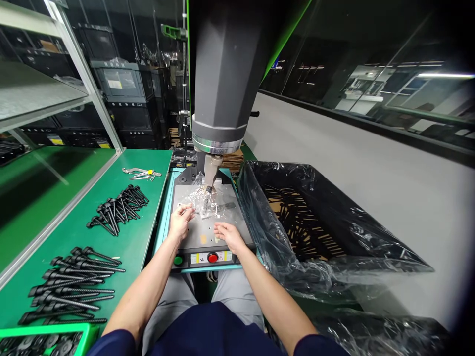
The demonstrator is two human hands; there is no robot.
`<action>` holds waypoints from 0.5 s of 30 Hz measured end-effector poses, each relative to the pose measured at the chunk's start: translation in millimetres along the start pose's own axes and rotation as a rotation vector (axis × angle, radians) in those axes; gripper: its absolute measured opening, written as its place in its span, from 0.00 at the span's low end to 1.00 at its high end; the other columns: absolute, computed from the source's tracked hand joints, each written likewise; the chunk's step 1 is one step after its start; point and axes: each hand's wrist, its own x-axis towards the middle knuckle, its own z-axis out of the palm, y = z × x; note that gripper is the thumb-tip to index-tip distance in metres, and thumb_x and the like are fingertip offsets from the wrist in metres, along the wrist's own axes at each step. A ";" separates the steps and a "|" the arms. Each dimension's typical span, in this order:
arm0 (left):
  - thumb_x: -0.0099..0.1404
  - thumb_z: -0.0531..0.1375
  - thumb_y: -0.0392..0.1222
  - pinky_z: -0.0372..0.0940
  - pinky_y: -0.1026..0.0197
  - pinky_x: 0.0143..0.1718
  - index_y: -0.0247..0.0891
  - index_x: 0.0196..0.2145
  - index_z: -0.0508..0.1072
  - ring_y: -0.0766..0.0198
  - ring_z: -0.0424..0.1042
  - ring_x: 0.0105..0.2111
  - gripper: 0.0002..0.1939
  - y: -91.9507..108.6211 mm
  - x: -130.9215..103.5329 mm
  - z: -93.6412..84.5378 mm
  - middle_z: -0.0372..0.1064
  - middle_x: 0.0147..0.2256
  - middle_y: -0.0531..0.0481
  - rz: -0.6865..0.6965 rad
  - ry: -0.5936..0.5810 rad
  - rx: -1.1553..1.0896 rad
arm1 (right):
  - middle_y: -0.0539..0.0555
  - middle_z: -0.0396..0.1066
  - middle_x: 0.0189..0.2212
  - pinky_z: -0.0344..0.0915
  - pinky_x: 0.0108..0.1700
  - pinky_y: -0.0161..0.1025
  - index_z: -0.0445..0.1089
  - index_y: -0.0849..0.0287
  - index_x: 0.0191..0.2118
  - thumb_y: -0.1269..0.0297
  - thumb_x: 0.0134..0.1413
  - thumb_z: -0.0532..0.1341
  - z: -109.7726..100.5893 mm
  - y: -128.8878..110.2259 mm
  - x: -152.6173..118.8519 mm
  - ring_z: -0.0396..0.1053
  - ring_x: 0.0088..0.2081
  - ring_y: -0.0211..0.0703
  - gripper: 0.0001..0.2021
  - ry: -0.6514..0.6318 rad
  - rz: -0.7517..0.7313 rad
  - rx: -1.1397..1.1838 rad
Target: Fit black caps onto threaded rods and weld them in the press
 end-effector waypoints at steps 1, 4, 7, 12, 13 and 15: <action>0.44 0.72 0.48 0.69 0.58 0.39 0.34 0.33 0.76 0.60 0.74 0.38 0.21 -0.1 -2.1 -3.1 0.73 0.41 0.43 -0.004 -0.013 0.019 | 0.58 0.76 0.35 0.71 0.37 0.39 0.76 0.61 0.38 0.57 0.42 0.71 -4.5 1.4 -7.0 0.74 0.33 0.42 0.17 -0.010 0.007 -0.010; 0.49 0.69 0.51 0.70 0.54 0.42 0.35 0.33 0.76 0.57 0.74 0.41 0.18 -0.7 -16.3 -22.5 0.73 0.44 0.41 0.038 0.047 0.149 | 0.59 0.76 0.35 0.71 0.34 0.40 0.75 0.62 0.41 0.52 0.46 0.68 -27.5 7.3 -24.7 0.73 0.32 0.43 0.20 0.045 -0.032 -0.110; 0.56 0.64 0.51 0.69 0.51 0.48 0.36 0.34 0.76 0.55 0.73 0.46 0.15 -4.9 -44.2 -58.2 0.71 0.48 0.40 0.205 0.230 0.447 | 0.61 0.75 0.38 0.71 0.37 0.45 0.75 0.61 0.43 0.47 0.50 0.63 -62.7 19.8 -40.7 0.73 0.36 0.49 0.23 0.269 -0.201 -0.375; 0.58 0.61 0.54 0.59 0.42 0.60 0.37 0.47 0.75 0.46 0.65 0.57 0.23 -31.5 -94.7 -121.6 0.66 0.55 0.38 0.343 0.296 0.978 | 0.67 0.65 0.55 0.62 0.57 0.61 0.68 0.60 0.56 0.45 0.52 0.61 -113.8 59.0 -62.6 0.63 0.57 0.63 0.31 0.573 -0.502 -0.929; 0.56 0.62 0.55 0.57 0.40 0.61 0.36 0.51 0.73 0.44 0.63 0.59 0.28 -38.9 -101.0 -129.6 0.65 0.57 0.36 0.325 0.272 1.036 | 0.67 0.63 0.57 0.60 0.59 0.61 0.64 0.60 0.60 0.45 0.53 0.61 -119.1 67.3 -65.0 0.61 0.59 0.63 0.33 0.553 -0.495 -0.978; 0.55 0.63 0.57 0.57 0.40 0.61 0.34 0.57 0.68 0.42 0.63 0.59 0.36 -52.7 -108.5 -139.6 0.63 0.58 0.34 0.254 0.199 1.072 | 0.66 0.60 0.60 0.60 0.60 0.58 0.55 0.58 0.67 0.48 0.54 0.61 -125.2 81.1 -67.8 0.60 0.61 0.61 0.38 0.484 -0.454 -1.017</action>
